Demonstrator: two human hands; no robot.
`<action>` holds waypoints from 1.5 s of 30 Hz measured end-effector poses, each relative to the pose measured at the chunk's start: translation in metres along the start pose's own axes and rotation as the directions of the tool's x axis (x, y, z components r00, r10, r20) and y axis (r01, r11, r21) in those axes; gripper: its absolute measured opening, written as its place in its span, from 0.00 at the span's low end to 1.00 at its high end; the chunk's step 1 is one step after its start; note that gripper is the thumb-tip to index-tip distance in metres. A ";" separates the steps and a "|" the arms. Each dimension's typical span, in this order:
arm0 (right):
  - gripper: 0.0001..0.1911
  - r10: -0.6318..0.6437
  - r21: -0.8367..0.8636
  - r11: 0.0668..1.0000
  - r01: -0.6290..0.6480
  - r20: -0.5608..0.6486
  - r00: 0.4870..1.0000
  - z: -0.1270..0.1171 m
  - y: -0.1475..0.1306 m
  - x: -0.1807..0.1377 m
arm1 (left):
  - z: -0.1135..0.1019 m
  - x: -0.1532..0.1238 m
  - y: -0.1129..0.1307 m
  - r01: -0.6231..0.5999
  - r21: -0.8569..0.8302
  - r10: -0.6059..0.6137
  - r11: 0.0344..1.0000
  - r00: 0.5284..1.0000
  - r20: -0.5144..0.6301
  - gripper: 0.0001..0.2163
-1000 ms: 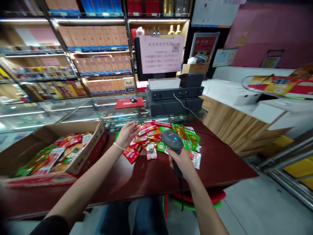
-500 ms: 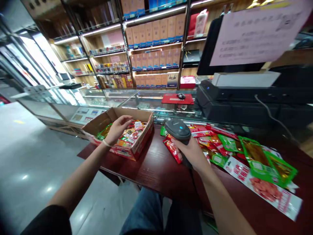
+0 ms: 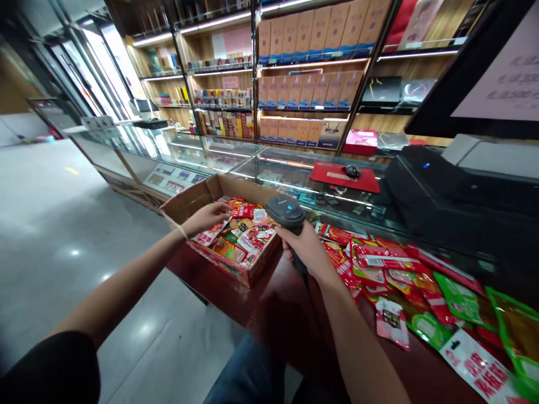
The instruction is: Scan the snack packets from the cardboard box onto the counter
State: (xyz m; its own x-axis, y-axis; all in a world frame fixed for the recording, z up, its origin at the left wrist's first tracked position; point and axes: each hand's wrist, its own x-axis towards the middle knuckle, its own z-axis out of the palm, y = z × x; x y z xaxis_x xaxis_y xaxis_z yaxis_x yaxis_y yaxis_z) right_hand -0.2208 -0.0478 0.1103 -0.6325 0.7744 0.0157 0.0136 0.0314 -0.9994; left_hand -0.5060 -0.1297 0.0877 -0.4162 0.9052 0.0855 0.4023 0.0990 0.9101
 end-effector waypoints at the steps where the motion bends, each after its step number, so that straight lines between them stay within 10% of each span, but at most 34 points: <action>1: 0.18 0.004 0.003 1.000 -0.004 0.002 1.000 -0.001 0.001 0.002 | 0.005 0.003 -0.004 0.020 0.035 -0.022 0.999 0.998 0.066 0.09; 9: 0.19 0.063 0.002 0.998 -0.063 -0.004 0.998 -0.025 0.011 0.010 | 0.053 0.040 -0.020 0.207 0.034 -0.204 0.978 0.904 0.375 0.11; 19: 0.19 0.091 -0.038 0.995 -0.092 -0.020 0.996 -0.038 0.009 0.009 | 0.099 0.058 -0.058 0.192 0.011 -0.192 0.981 0.979 0.063 0.19; 27: 0.18 0.134 0.040 0.990 -0.135 0.017 0.991 -0.043 0.005 0.008 | 0.069 0.060 -0.032 0.208 0.293 -0.316 0.933 0.863 0.394 0.15; 36: 0.18 0.092 0.106 0.990 -0.090 -0.014 0.996 -0.047 -0.004 -0.003 | 0.010 0.039 0.001 0.087 0.477 -0.088 0.874 0.996 -0.021 0.09; 41: 0.17 0.068 0.165 0.985 -0.059 -0.048 0.997 -0.036 -0.016 -0.011 | 0.016 0.007 0.017 0.109 -0.073 -0.116 0.991 0.987 -0.108 0.10; 45: 0.16 0.059 0.140 0.989 -0.055 -0.027 0.998 -0.033 -0.019 -0.020 | 0.040 -0.010 0.023 0.172 -0.571 -0.188 0.803 0.982 0.032 0.19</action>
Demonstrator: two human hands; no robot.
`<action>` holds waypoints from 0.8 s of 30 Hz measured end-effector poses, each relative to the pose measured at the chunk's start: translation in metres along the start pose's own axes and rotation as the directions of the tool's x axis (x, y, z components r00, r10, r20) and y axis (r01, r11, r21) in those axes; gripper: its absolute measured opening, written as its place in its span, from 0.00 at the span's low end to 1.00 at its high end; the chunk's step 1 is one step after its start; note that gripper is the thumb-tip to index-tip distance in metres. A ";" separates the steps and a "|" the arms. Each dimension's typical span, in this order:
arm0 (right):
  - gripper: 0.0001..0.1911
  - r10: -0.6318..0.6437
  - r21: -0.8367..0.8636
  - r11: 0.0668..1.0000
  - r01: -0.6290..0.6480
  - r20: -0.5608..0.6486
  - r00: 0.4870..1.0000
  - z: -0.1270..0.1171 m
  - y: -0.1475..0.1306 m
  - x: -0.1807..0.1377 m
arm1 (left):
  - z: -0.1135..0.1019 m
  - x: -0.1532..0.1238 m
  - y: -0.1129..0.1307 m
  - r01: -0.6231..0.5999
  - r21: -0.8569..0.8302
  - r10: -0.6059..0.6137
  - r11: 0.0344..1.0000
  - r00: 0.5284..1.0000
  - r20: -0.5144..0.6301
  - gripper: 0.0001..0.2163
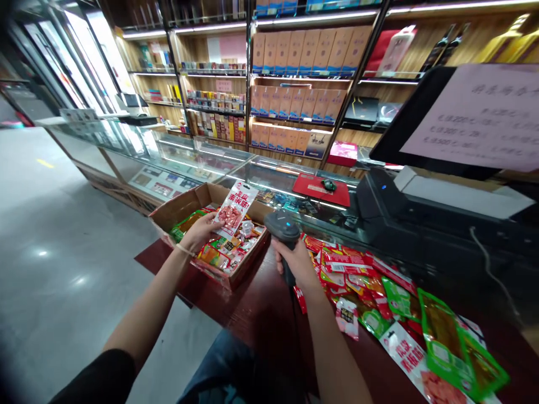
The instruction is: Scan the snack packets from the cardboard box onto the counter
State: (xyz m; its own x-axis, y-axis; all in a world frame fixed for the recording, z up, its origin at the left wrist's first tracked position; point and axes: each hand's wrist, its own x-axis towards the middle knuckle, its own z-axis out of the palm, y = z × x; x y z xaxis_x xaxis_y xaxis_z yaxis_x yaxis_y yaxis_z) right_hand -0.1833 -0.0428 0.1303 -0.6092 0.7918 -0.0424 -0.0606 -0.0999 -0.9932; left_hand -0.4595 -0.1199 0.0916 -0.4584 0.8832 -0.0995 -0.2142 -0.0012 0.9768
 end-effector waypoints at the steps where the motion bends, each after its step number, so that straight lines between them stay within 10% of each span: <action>1: 0.16 0.001 -0.010 1.000 -0.001 -0.001 1.000 0.000 0.000 -0.004 | 0.005 -0.002 -0.003 0.008 -0.047 -0.008 0.999 1.000 0.007 0.19; 11: 0.17 0.013 -0.039 0.999 -0.015 -0.069 0.998 -0.008 0.004 -0.033 | 0.062 -0.027 0.000 0.056 -0.352 0.013 0.934 0.982 0.189 0.25; 20: 0.16 0.002 -0.032 0.999 -0.008 -0.179 0.984 -0.048 0.010 -0.048 | 0.105 0.008 0.003 0.343 -0.429 -0.126 0.836 0.880 0.458 0.03; 24: 0.17 0.011 -0.034 0.999 -0.020 -0.237 0.972 -0.058 0.010 -0.056 | 0.116 0.021 0.009 0.554 -0.427 -0.213 0.715 0.754 0.622 0.18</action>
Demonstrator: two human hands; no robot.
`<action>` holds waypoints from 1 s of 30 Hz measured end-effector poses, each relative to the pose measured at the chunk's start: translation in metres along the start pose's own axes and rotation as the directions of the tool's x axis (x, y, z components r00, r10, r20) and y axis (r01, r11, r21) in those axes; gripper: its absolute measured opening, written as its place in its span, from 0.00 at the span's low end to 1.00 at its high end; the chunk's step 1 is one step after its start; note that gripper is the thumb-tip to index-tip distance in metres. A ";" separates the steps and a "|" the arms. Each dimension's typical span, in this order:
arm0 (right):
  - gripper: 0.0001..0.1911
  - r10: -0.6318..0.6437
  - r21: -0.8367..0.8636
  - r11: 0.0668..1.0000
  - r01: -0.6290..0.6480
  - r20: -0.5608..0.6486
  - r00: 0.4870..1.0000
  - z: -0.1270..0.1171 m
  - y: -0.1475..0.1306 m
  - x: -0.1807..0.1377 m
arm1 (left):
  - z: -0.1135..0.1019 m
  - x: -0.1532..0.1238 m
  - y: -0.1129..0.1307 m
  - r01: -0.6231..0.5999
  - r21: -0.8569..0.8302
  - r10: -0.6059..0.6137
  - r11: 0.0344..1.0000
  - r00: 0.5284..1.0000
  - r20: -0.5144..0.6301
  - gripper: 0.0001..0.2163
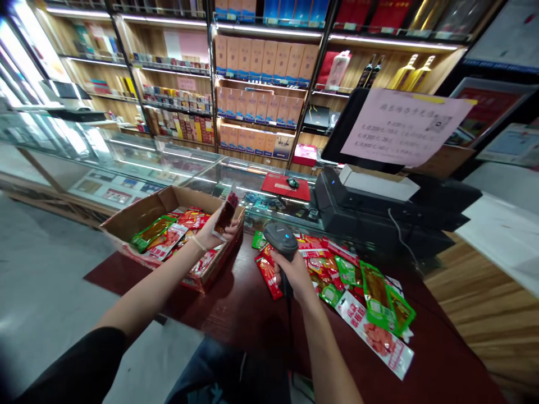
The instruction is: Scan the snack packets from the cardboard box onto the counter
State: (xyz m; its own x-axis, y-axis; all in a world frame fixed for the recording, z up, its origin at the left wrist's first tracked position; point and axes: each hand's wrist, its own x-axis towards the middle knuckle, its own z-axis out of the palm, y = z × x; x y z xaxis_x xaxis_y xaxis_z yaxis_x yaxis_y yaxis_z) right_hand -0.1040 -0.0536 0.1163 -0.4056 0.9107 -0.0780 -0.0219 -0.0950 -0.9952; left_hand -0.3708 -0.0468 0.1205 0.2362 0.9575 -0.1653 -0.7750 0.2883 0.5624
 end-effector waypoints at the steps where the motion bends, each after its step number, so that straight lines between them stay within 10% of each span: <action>1: 0.18 -0.001 -0.001 1.000 0.001 -0.008 1.000 -0.002 0.000 -0.001 | 0.002 0.000 0.001 0.044 -0.016 -0.043 0.999 0.999 0.032 0.22; 13: 0.19 0.066 0.004 0.998 -0.066 -0.030 0.997 -0.017 0.012 0.012 | 0.006 -0.004 -0.008 -0.118 0.122 0.117 0.985 0.993 0.017 0.18; 20: 0.20 0.067 -0.027 0.997 -0.068 -0.036 0.997 -0.025 0.021 0.012 | -0.011 0.019 -0.019 -0.372 0.444 0.481 0.815 0.862 -0.162 0.20; 30: 0.21 0.020 -0.285 0.958 -0.005 0.049 0.999 -0.017 0.018 0.020 | -0.013 0.021 -0.019 -0.324 0.501 0.518 0.802 0.796 -0.314 0.21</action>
State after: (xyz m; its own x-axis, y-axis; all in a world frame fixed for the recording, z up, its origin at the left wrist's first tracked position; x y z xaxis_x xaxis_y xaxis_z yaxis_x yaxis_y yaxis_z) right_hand -0.0970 -0.0298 0.0963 -0.4502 0.8879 -0.0946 0.2417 0.0192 -0.9702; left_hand -0.3591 -0.0316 0.0958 -0.3976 0.9126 -0.0948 -0.4045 -0.0816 0.9109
